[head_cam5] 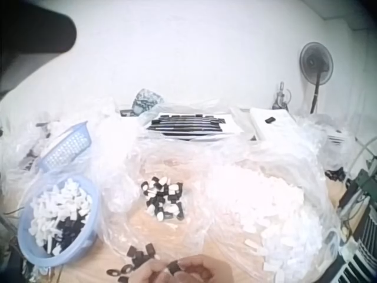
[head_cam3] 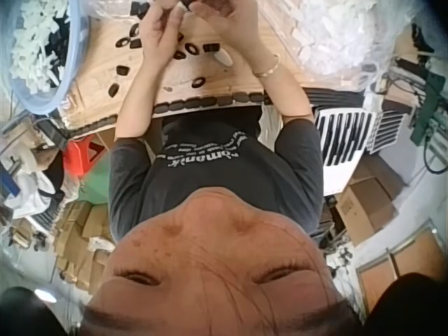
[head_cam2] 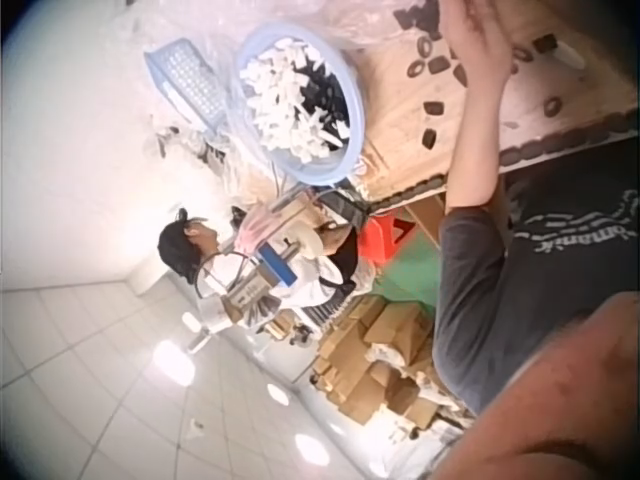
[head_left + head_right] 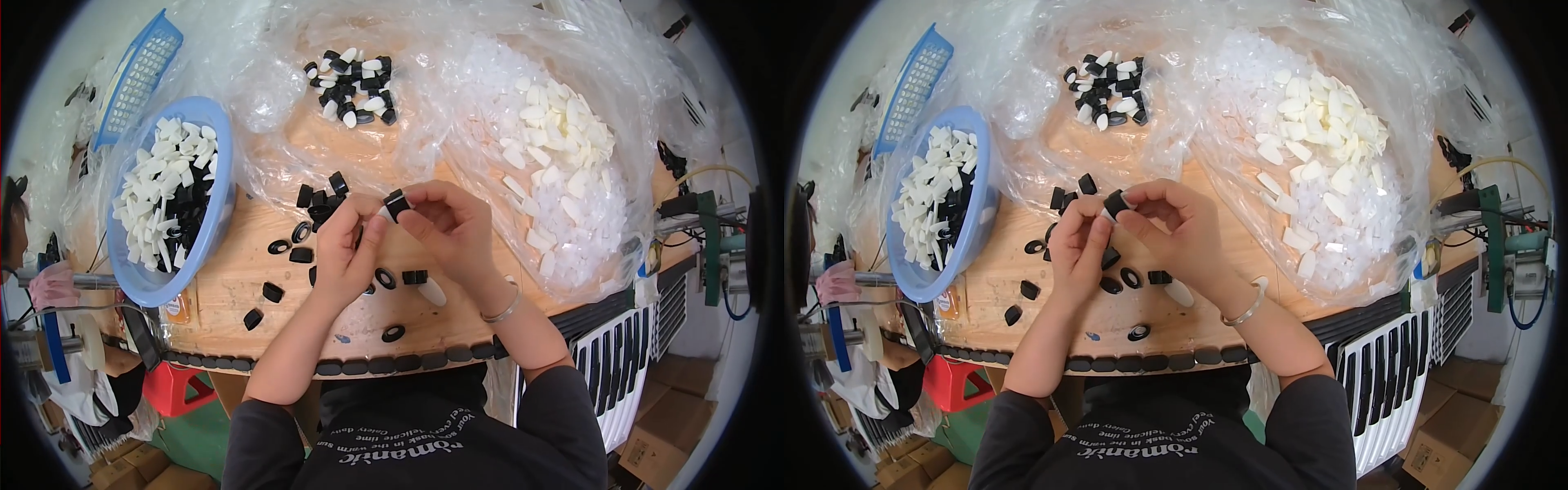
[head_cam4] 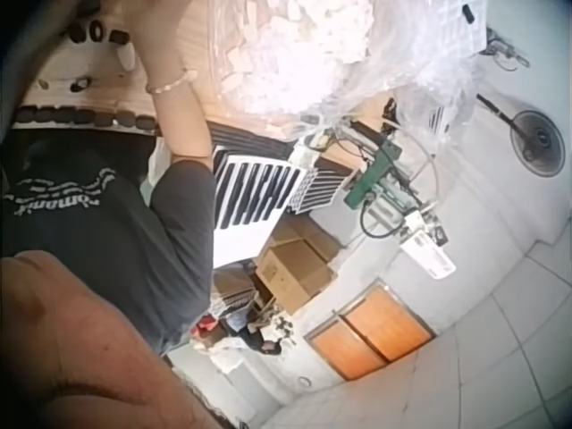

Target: Assembling small black and white plastic components at a workbench.

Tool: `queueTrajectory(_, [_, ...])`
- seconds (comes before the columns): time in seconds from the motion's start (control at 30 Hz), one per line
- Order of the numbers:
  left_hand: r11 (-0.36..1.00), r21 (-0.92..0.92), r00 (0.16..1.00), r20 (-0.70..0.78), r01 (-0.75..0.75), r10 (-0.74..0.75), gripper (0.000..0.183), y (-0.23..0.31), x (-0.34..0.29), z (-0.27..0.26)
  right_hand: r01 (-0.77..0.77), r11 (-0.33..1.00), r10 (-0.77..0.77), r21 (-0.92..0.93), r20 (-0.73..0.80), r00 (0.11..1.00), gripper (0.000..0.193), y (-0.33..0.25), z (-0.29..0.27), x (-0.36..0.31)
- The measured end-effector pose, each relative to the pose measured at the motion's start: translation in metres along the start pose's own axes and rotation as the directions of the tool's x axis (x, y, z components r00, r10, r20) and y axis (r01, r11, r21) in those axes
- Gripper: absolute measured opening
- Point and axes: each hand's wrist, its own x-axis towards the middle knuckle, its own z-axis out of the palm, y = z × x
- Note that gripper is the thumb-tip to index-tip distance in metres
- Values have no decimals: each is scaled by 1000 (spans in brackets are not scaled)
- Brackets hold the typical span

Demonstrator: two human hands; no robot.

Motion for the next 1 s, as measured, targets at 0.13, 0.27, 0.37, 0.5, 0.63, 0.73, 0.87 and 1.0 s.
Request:
queueTrajectory(0.13, [965,192,983,84,-177,163,12,-1,8,-4,488,733,-461,-474,181,869,21,-7,-1,4])
queueTrajectory(0.27, [946,241,973,140,-215,186,16,6,14,-10,572,591,-498,-569,301,813,21,-18,-2,4])
queueTrajectory(0.37, [917,290,947,246,-274,205,15,11,17,-19,598,569,-493,-564,349,797,21,-18,-7,5])
queueTrajectory(0.5, [917,310,934,325,-252,147,17,15,17,-25,594,563,-467,-575,372,802,22,-22,-3,1])
queueTrajectory(0.63, [924,248,947,212,-291,241,20,14,19,-15,601,512,-500,-614,356,790,22,-22,0,-1])
queueTrajectory(0.73, [945,199,964,113,-260,241,17,2,11,-11,609,512,-526,-606,339,780,21,-22,0,-1])
queueTrajectory(0.87, [970,33,967,90,-241,237,13,1,9,-9,589,636,-499,-498,316,807,21,-26,-1,-1])
queueTrajectory(1.0, [941,17,938,80,-339,337,11,0,8,-7,502,804,-444,-319,240,863,21,-15,-4,0])
